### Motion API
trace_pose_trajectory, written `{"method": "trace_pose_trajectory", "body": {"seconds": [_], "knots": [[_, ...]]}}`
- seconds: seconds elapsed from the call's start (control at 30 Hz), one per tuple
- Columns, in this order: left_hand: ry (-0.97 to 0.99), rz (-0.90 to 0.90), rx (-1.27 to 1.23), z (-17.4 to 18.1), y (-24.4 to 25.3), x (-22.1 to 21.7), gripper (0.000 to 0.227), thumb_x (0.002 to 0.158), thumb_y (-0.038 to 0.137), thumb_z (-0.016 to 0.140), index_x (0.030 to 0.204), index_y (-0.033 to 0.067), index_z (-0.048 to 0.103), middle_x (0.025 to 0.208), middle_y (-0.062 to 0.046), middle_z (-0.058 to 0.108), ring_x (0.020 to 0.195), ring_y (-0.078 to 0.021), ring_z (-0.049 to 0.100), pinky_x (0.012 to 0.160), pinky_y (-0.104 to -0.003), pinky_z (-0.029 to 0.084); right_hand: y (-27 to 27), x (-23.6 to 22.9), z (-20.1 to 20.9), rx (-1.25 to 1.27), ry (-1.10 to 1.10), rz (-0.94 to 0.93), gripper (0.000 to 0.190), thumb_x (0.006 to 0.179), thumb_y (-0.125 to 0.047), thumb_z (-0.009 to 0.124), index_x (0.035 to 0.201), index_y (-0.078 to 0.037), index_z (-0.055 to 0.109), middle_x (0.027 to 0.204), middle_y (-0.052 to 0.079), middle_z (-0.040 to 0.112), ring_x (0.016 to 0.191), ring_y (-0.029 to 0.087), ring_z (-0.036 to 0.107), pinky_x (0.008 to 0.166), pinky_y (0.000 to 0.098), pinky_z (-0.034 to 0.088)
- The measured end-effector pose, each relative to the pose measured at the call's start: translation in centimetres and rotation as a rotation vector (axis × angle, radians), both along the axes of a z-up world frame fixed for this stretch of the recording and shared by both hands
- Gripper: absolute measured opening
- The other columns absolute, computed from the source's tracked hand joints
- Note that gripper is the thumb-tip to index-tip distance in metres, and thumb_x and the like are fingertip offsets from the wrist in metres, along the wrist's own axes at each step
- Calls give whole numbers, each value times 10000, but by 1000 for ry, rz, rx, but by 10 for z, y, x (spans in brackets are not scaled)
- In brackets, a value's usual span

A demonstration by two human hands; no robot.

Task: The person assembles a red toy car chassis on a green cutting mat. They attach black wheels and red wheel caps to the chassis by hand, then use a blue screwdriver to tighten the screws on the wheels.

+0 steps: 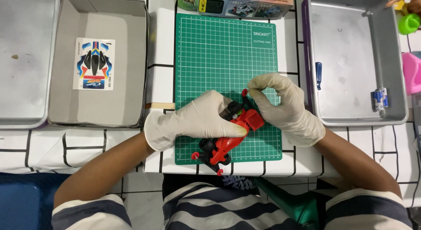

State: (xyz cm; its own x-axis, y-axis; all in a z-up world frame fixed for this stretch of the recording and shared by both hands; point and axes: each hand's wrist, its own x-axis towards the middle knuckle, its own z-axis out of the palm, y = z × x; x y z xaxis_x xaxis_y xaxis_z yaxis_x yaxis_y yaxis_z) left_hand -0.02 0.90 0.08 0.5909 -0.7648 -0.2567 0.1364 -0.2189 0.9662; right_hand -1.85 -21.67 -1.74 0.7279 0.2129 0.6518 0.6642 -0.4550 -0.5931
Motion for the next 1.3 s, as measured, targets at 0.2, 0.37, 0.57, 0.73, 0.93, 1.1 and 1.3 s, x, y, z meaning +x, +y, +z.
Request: {"method": "trace_pose_trajectory", "body": {"seconds": [0.2,0.37,0.57,0.73,0.93,1.1,1.3], "knots": [[-7,-13,4,3,0,0,328,750,323,850,815,17,752,745,-102,709,734,-197,710,684,-328,604,0,1,4,10,-10,36,171,881,127,788,986,29,695,857,124,749,763,253,748,757,333,599],[0,-16,11,-1,0,0,314,750,328,851,805,32,760,742,-90,723,726,-185,712,676,-313,602,4,1,4,0,-12,62,165,871,113,788,975,11,709,856,103,754,758,252,753,746,328,606],[11,-9,27,1,1,-1,312,746,341,861,787,46,765,739,-91,739,711,-177,714,677,-312,606,6,3,8,11,-8,120,186,854,123,795,920,-7,679,816,101,727,732,265,743,760,344,604],[13,-4,25,0,0,-2,302,737,332,863,780,46,778,752,-99,737,716,-183,718,683,-323,607,8,0,18,11,75,150,186,842,144,775,922,-10,708,810,95,742,761,254,769,755,338,609],[21,9,35,-2,0,-2,333,732,346,873,781,36,760,739,-104,743,721,-184,710,682,-311,606,7,0,23,2,97,98,189,857,106,802,961,-27,717,863,80,767,801,236,770,786,334,606],[15,18,21,-1,0,-2,325,726,334,876,739,29,764,762,-91,708,733,-189,701,690,-333,605,6,1,22,4,120,98,197,865,126,779,974,-16,696,865,99,741,779,245,745,762,356,609],[12,15,25,5,1,-2,322,726,331,872,750,32,756,759,-91,706,736,-192,700,692,-327,606,6,0,27,-20,153,123,203,867,140,758,979,-17,692,874,98,729,795,248,743,779,364,613]]}}
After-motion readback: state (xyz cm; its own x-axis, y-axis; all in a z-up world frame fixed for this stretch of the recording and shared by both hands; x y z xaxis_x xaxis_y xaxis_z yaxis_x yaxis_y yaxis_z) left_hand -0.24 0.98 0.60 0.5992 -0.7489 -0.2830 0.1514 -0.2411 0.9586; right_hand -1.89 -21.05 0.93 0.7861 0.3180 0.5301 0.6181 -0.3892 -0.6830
